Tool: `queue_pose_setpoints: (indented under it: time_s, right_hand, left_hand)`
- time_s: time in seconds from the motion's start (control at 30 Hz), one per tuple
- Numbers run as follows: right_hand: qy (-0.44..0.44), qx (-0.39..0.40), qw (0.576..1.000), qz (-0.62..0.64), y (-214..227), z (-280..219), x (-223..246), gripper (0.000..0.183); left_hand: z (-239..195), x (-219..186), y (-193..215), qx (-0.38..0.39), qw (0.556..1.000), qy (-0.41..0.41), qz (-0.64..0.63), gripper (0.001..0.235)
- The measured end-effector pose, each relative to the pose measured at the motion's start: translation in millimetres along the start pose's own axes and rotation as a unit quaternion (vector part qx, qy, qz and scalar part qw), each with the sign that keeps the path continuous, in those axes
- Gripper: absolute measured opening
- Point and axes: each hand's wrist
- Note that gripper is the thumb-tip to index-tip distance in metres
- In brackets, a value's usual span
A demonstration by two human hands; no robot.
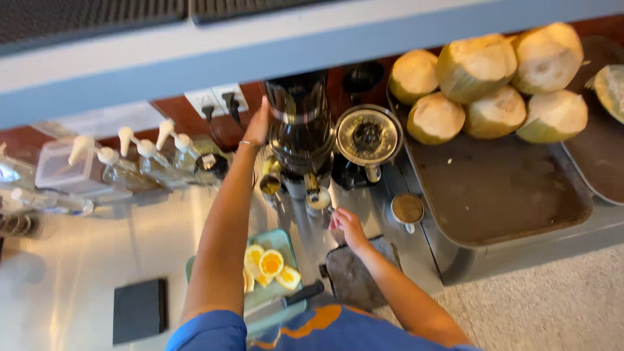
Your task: The recorder cuts an orange into several pieces on a cutting board and then feeds the pieces into a juicing machine to make fresh orange juice.
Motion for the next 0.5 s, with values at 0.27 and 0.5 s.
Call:
queue_pose_setpoints:
  time_s: [0.27,0.5]
  right_hand:
    - [-0.054,0.018,0.998,0.031,5,-11,-35,0.028]
    - [-0.094,0.044,0.995,-0.003,4,-33,-27,0.03]
  left_hand:
    - [-293,-64,65,-0.194,0.971,-0.139,0.012,0.026]
    - [-472,-37,75,-0.156,0.972,-0.023,0.174,0.016]
Point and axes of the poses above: each hand's wrist, its own z-axis towards the middle knuckle, its own y-axis out of the back of the hand, x = y × z, and after that the axes turned 14 degrees about -x, right-handed
